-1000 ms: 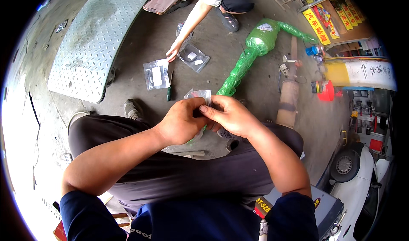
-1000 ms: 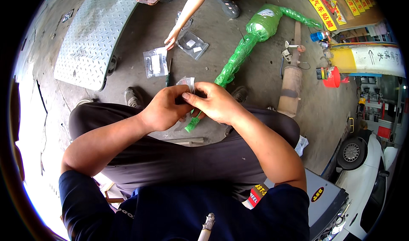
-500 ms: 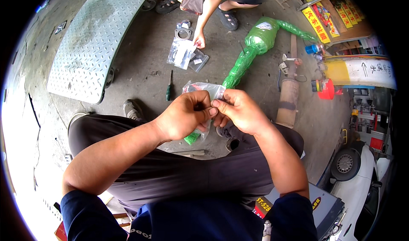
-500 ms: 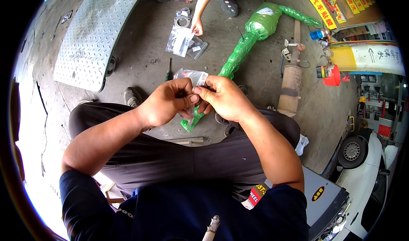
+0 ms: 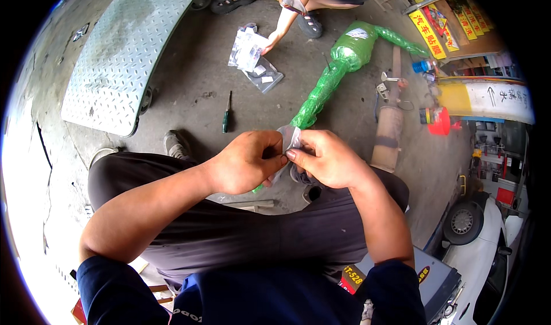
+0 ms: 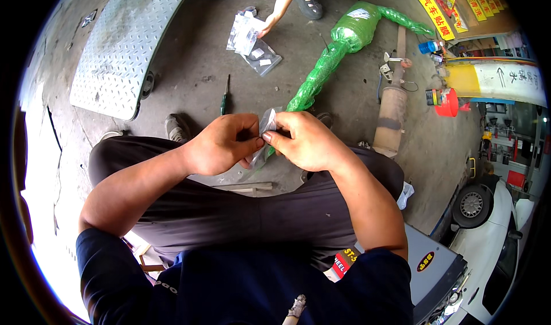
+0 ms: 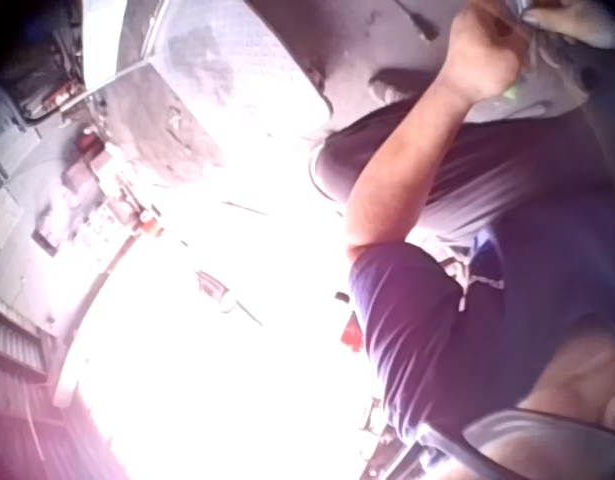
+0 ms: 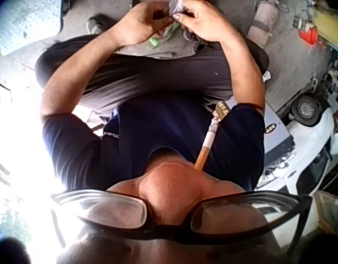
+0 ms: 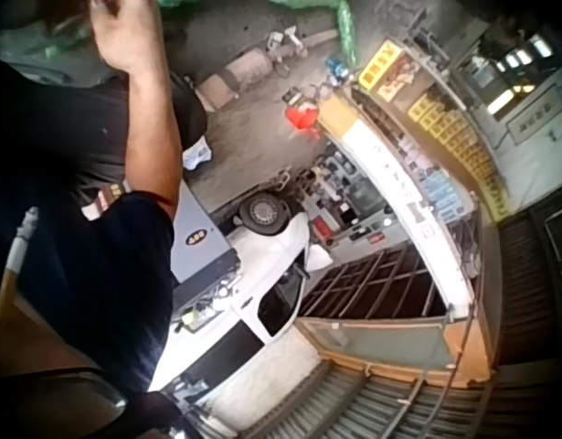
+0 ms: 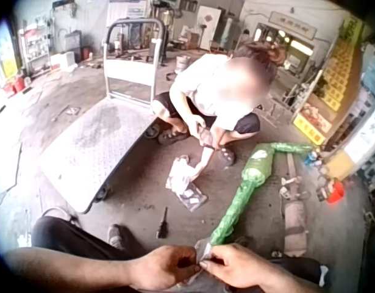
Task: The person unpacks small plastic bags containing electrical parts and uses a screwdriver to tighten connections on a metal component with attached wires. They handle several packaged items and a green-wrapped object on the floor while assembling the parts.
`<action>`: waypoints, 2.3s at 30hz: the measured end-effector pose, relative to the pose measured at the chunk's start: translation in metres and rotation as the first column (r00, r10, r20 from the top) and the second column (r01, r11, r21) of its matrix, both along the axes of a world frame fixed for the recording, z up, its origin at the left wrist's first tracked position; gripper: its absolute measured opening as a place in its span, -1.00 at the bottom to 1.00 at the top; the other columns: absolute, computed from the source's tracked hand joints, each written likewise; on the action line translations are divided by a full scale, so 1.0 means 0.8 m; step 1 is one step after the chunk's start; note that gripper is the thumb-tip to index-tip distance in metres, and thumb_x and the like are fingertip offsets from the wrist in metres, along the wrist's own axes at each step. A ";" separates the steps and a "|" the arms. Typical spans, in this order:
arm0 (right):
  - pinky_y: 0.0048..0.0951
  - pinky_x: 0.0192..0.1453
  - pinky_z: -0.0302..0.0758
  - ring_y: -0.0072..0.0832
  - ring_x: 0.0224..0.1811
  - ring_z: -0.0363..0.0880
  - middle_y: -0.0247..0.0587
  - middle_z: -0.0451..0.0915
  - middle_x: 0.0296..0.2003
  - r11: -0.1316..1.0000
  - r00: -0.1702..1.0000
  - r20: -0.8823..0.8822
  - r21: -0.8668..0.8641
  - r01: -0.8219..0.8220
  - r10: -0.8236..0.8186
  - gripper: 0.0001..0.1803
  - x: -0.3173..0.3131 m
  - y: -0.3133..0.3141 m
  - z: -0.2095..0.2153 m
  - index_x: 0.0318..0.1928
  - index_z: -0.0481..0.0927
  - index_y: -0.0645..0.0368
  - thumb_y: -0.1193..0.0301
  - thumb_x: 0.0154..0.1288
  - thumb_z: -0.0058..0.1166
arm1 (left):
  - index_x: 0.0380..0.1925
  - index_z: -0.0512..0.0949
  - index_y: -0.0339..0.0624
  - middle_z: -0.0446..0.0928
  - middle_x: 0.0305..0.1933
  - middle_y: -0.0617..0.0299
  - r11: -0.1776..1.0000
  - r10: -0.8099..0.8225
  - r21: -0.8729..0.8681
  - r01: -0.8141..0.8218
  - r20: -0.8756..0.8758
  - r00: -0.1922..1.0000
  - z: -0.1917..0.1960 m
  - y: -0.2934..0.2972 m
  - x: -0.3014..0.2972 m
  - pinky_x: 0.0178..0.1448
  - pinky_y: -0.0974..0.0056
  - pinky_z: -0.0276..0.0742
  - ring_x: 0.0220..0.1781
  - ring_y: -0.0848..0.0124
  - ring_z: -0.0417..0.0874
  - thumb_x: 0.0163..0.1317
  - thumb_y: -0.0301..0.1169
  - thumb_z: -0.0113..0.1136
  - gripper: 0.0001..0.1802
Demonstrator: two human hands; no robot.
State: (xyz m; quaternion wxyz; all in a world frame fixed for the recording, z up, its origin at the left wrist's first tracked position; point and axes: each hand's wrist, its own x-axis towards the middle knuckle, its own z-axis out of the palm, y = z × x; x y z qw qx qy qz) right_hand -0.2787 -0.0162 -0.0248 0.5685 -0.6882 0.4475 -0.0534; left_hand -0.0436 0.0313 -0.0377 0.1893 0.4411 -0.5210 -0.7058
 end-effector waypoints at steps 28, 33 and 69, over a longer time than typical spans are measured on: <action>0.06 -0.15 0.66 0.13 -0.26 0.75 0.17 0.72 -0.36 0.884 0.960 -0.281 -0.446 -0.139 0.009 -0.86 0.032 0.023 -0.012 -0.34 0.71 0.30 0.45 0.27 0.29 | -0.39 0.54 -0.30 0.60 -0.46 0.06 0.830 0.303 -0.487 -0.272 -0.017 0.953 -0.007 0.011 -0.021 -0.26 0.10 0.55 -0.42 0.21 0.62 0.26 -0.51 0.35 -0.84; 0.07 -0.26 0.65 0.13 -0.38 0.74 0.07 0.71 -0.47 0.787 0.943 -0.333 -0.574 -0.225 0.026 -0.81 0.028 0.029 -0.045 -0.44 0.71 0.18 0.37 0.29 0.22 | -0.41 0.53 -0.28 0.60 -0.46 0.08 0.794 0.293 -0.550 -0.258 -0.025 0.956 -0.005 0.011 -0.020 -0.27 0.13 0.56 -0.43 0.23 0.62 0.28 -0.54 0.36 -0.83; -0.06 0.37 0.53 0.12 0.23 0.68 0.27 0.67 0.16 0.708 0.946 0.318 -0.681 0.186 0.057 -0.39 0.013 -0.022 0.013 0.39 0.49 0.40 0.19 0.55 0.06 | -0.09 0.67 -0.10 0.56 -0.31 0.56 0.751 0.638 -0.039 -0.659 -0.212 0.740 -0.002 -0.057 0.058 -0.19 0.48 0.43 -0.30 0.70 0.47 0.73 -0.22 0.08 -0.73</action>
